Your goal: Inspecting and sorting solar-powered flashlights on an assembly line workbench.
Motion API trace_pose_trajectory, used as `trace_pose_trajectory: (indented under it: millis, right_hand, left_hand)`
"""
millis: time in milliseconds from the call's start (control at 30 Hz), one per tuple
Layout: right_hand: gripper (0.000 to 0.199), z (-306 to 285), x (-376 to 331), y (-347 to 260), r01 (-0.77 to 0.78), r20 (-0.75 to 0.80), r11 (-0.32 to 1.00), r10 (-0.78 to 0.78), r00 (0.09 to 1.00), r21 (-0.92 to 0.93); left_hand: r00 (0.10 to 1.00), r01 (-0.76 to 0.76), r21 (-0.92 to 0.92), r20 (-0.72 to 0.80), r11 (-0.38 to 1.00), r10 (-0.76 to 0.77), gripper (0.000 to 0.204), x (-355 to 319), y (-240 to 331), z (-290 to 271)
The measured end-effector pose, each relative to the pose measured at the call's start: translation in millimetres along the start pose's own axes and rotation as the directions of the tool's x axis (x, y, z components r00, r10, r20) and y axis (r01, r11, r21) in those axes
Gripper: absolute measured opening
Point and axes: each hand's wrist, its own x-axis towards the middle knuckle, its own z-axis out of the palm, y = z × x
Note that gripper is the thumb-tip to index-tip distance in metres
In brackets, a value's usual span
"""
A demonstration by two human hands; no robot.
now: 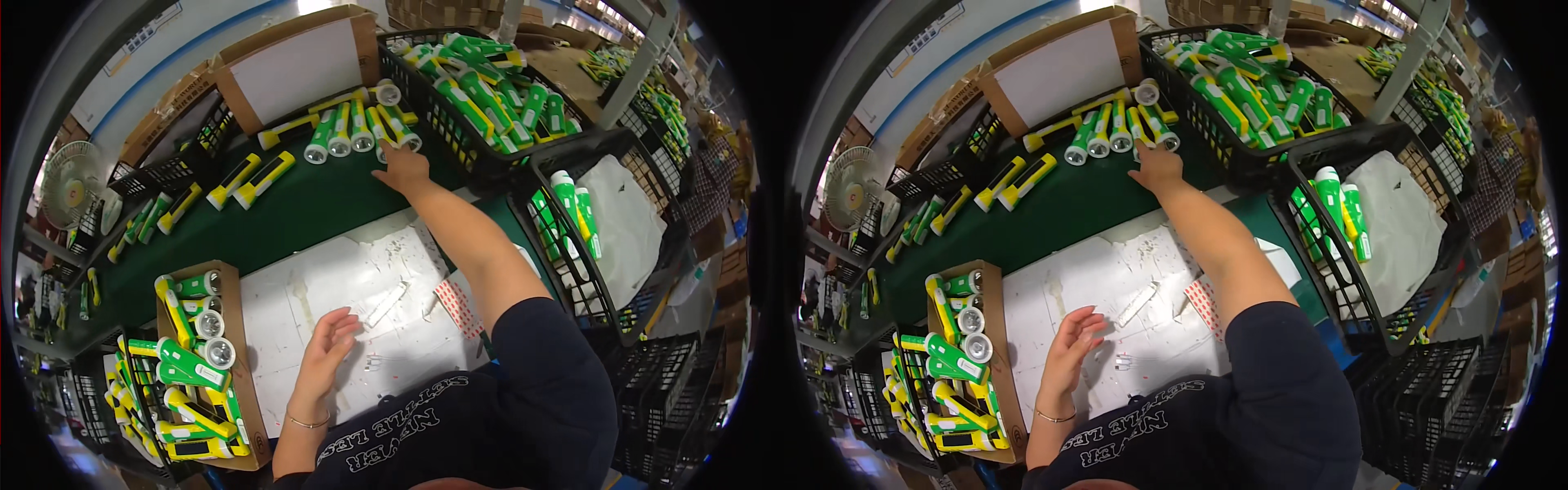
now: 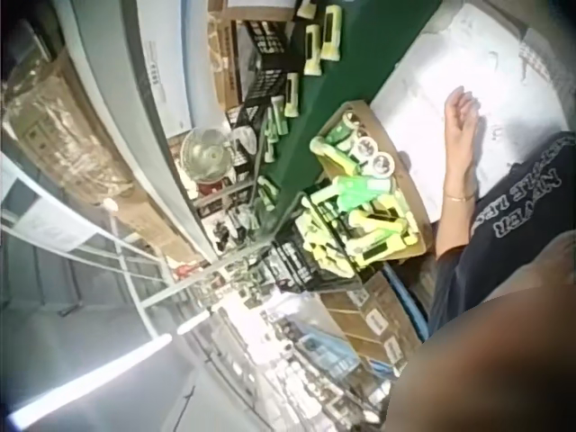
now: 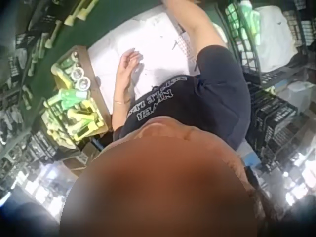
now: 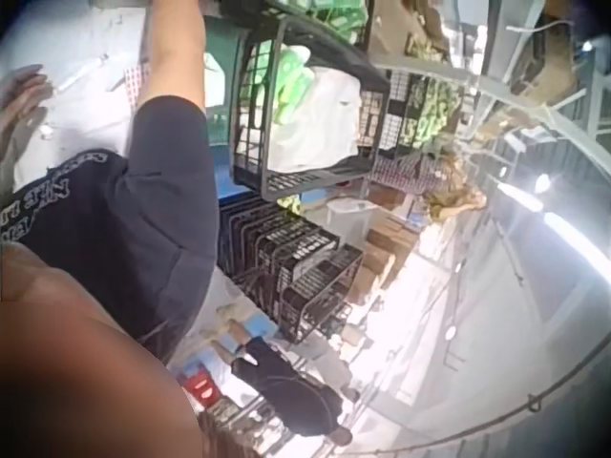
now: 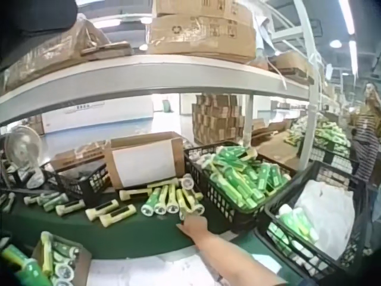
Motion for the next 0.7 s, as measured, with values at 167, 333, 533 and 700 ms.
trace_pose_trajectory:
  millis: [167,333,533,700]
  right_hand:
    - [0.052,12,9,5,-0.110,-0.045,0.991,0.113,0.993,0.071]
    - [0.045,-76,-40,12,0.146,-0.233,0.988,-0.130,0.964,0.057]
    - [0.038,-171,-108,3,0.291,0.054,0.712,-0.418,0.907,0.639]
    - [0.030,-149,-150,-25,-0.066,0.268,0.334,-0.608,0.747,0.940]
  left_hand:
    - [1.000,0.025,0.005,-0.005,1.000,-0.025,0.046,-2,5,5]
    - [0.996,-0.084,0.101,-0.031,0.991,0.087,0.046,-1,-8,-5]
    - [0.823,-0.362,0.772,0.002,0.522,0.568,0.048,37,23,7]
    - [0.907,0.089,-0.261,0.419,0.961,0.029,0.044,28,21,30]
